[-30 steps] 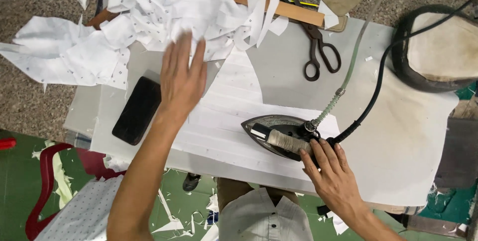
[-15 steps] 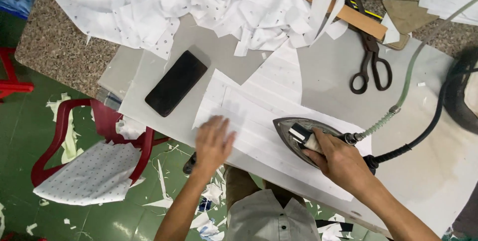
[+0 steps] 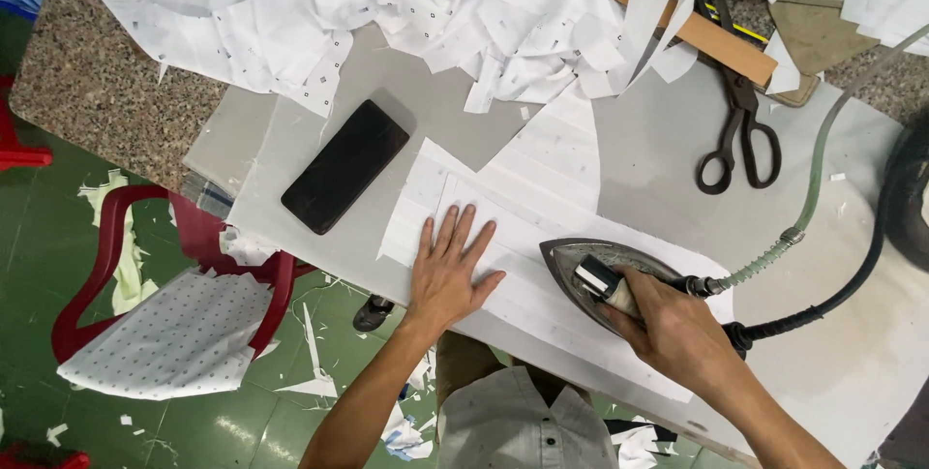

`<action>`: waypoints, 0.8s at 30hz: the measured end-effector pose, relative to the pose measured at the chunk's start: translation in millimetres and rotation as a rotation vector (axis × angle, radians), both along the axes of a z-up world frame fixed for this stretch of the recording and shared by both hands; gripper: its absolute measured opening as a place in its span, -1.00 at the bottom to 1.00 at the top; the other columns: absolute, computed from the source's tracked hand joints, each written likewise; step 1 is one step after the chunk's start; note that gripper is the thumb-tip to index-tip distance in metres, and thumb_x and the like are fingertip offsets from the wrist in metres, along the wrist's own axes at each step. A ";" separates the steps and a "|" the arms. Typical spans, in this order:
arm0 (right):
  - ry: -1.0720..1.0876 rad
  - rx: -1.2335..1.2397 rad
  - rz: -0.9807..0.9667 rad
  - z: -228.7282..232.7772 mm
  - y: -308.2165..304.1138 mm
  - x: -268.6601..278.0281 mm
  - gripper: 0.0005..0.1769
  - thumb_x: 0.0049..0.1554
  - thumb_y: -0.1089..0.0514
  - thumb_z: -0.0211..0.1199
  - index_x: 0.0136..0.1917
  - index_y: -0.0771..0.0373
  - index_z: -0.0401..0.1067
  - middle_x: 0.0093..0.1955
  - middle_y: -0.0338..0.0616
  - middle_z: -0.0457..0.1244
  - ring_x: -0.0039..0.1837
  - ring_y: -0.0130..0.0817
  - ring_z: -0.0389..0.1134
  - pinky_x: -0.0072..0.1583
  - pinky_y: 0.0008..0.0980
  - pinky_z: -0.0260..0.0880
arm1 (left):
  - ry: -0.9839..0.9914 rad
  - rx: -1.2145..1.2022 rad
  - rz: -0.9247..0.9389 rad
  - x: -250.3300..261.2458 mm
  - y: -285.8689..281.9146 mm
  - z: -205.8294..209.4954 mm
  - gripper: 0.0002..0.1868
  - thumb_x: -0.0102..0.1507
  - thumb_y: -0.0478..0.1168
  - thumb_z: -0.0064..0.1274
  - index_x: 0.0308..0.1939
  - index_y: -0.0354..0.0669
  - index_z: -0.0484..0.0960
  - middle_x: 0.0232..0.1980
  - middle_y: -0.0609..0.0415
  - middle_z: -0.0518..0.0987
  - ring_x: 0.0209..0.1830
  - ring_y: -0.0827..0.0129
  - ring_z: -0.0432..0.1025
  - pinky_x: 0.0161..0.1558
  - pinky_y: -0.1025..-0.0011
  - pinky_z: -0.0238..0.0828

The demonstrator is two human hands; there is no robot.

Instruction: The person picks up a piece of white fabric with small dots, unfolds it, and places it on a table. They then use an iron to press the fabric flat, repeatedly moving the iron back and forth over the material while holding it in place with their other hand.

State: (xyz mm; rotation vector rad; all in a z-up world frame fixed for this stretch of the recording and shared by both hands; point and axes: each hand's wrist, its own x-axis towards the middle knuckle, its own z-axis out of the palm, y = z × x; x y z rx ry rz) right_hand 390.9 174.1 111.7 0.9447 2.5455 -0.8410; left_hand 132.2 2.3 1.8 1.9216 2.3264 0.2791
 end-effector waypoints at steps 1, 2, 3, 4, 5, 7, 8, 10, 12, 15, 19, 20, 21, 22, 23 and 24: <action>-0.002 -0.004 -0.003 0.0 -0.6 -1.3 -0.43 0.15 -0.18 0.19 0.31 0.13 0.22 -0.08 -0.19 0.39 -0.07 -0.10 0.45 -0.19 -0.03 0.47 | -0.002 -0.004 -0.003 -0.2 0.3 0.2 -0.23 0.38 0.35 -0.33 0.57 0.11 0.16 0.64 -0.07 0.01 0.65 0.05 -0.09 0.57 -0.03 -0.28; -0.004 0.015 0.006 0.4 -1.4 -2.7 -0.39 0.16 -0.18 0.17 0.35 0.15 0.20 -0.04 -0.18 0.38 -0.07 -0.10 0.46 -0.20 -0.03 0.50 | -0.001 0.003 -0.002 -0.5 0.3 0.8 -0.23 0.38 0.35 -0.30 0.57 0.10 0.18 0.64 -0.07 0.02 0.65 0.06 -0.09 0.57 -0.03 -0.27; -0.005 0.037 0.017 1.2 -1.2 -4.4 -0.35 0.17 -0.18 0.15 0.39 0.18 0.17 0.00 -0.16 0.38 -0.07 -0.11 0.47 -0.20 -0.03 0.52 | 0.001 0.013 0.000 -0.8 1.2 1.5 -0.23 0.37 0.35 -0.26 0.56 0.09 0.19 0.64 -0.07 0.02 0.65 0.07 -0.10 0.57 -0.03 -0.26; -0.007 0.036 0.016 0.0 -1.7 -4.8 -0.35 0.17 -0.18 0.15 0.39 0.18 0.17 0.00 -0.16 0.38 -0.07 -0.11 0.47 -0.20 -0.03 0.52 | -0.001 0.012 -0.001 -1.1 1.2 1.6 -0.23 0.37 0.35 -0.26 0.56 0.09 0.19 0.64 -0.07 0.02 0.65 0.07 -0.10 0.57 -0.03 -0.26; -0.032 0.064 0.011 -1.3 -2.3 -5.0 -0.36 0.16 -0.21 0.16 0.36 0.15 0.19 -0.07 -0.15 0.40 -0.15 -0.06 0.46 -0.25 -0.01 0.50 | 0.002 0.024 -0.001 -1.2 1.5 1.6 -0.23 0.38 0.35 -0.26 0.56 0.09 0.20 0.64 -0.07 0.03 0.65 0.07 -0.10 0.57 -0.02 -0.27; -0.061 0.093 0.003 -4.1 -4.7 -6.1 -0.37 0.15 -0.25 0.16 0.33 0.13 0.20 -0.14 -0.14 0.41 -0.23 -0.02 0.44 -0.30 0.01 0.48 | 0.002 0.036 -0.005 -1.8 2.0 2.7 -0.23 0.38 0.35 -0.26 0.56 0.08 0.21 0.63 -0.08 0.03 0.65 0.08 -0.11 0.57 -0.01 -0.27; -0.113 0.130 -0.009 -5.9 -6.5 -7.0 -0.38 0.15 -0.30 0.14 0.29 0.12 0.22 -0.16 -0.13 0.40 -0.27 0.03 0.42 -0.32 0.03 0.47 | 0.000 0.057 -0.001 -2.3 2.4 3.7 -0.24 0.37 0.33 -0.21 0.54 0.07 0.24 0.62 -0.09 0.07 0.64 0.07 -0.07 0.56 -0.02 -0.22; -0.174 0.165 -0.028 -7.9 -9.5 -7.3 -0.39 0.15 -0.35 0.11 0.24 0.11 0.23 -0.19 -0.12 0.38 -0.31 0.08 0.40 -0.34 0.05 0.46 | -0.010 0.076 -0.006 -2.4 2.6 5.1 -0.25 0.37 0.32 -0.16 0.53 0.06 0.27 0.61 -0.09 0.11 0.63 0.05 -0.02 0.55 -0.03 -0.18; -0.137 0.213 -0.011 -8.8 -10.8 -7.2 -0.47 0.17 -0.31 0.15 0.14 0.12 0.25 -0.30 -0.13 0.33 -0.39 0.05 0.32 -0.39 0.02 0.40 | 0.001 0.069 -0.007 -2.8 3.0 6.1 -0.24 0.38 0.32 -0.17 0.54 0.06 0.24 0.61 -0.09 0.09 0.63 0.06 -0.04 0.56 -0.03 -0.19; -0.070 0.290 0.020 -7.7 -12.8 -14.5 -0.50 0.13 -0.22 0.22 0.19 0.10 0.34 -0.23 -0.21 0.38 -0.21 -0.24 0.51 -0.20 -0.22 0.55 | -0.076 0.158 0.043 1.0 4.4 -6.2 -0.27 0.31 0.34 -0.14 0.47 0.13 0.36 0.55 -0.13 0.24 0.60 0.04 0.04 0.54 -0.08 -0.32; -0.076 0.300 0.051 -4.4 -14.5 -38.1 -0.53 0.13 -0.19 0.23 0.20 0.09 0.35 -0.23 -0.23 0.38 -0.24 -0.29 0.50 -0.22 -0.30 0.54 | -0.087 0.166 0.040 0.4 4.9 -2.2 -0.29 0.31 0.32 -0.11 0.45 0.12 0.39 0.56 -0.12 0.23 0.60 0.05 0.03 0.55 -0.06 -0.34; -0.069 0.300 0.059 -5.3 -14.8 -43.2 -0.52 0.13 -0.18 0.24 0.20 0.10 0.35 -0.24 -0.23 0.38 -0.25 -0.28 0.50 -0.23 -0.29 0.53 | -0.087 0.171 0.044 0.2 5.4 -1.6 -0.29 0.31 0.32 -0.11 0.45 0.12 0.40 0.56 -0.12 0.24 0.60 0.05 0.03 0.55 -0.06 -0.34; -0.062 0.298 0.067 -6.0 -15.1 -47.8 -0.52 0.12 -0.18 0.25 0.19 0.11 0.35 -0.24 -0.22 0.38 -0.26 -0.27 0.50 -0.24 -0.29 0.53 | -0.088 0.175 0.048 0.7 5.7 -1.1 -0.29 0.31 0.33 -0.12 0.44 0.12 0.40 0.56 -0.11 0.24 0.60 0.05 0.03 0.55 -0.05 -0.34; -0.062 0.296 0.067 -6.5 -15.2 -51.3 -0.52 0.12 -0.18 0.25 0.19 0.11 0.35 -0.24 -0.22 0.38 -0.26 -0.27 0.50 -0.24 -0.29 0.53 | -0.088 0.173 0.048 0.4 6.2 -0.8 -0.29 0.31 0.33 -0.12 0.44 0.12 0.40 0.56 -0.11 0.24 0.60 0.05 0.03 0.55 -0.05 -0.34; -0.071 0.296 0.072 -7.2 -15.5 -54.9 -0.52 0.12 -0.18 0.24 0.20 0.11 0.34 -0.24 -0.22 0.37 -0.26 -0.27 0.50 -0.25 -0.28 0.52 | -0.085 0.174 0.049 0.3 6.2 -0.6 -0.29 0.31 0.33 -0.11 0.44 0.13 0.41 0.56 -0.11 0.24 0.60 0.06 0.04 0.55 -0.05 -0.33; -0.079 0.296 0.078 -8.0 -16.0 -58.4 -0.52 0.13 -0.17 0.22 0.20 0.12 0.34 -0.25 -0.21 0.37 -0.27 -0.26 0.49 -0.25 -0.28 0.52 | -0.082 0.174 0.050 0.1 6.0 -0.4 -0.30 0.31 0.32 -0.10 0.44 0.13 0.41 0.56 -0.11 0.24 0.60 0.06 0.04 0.55 -0.04 -0.33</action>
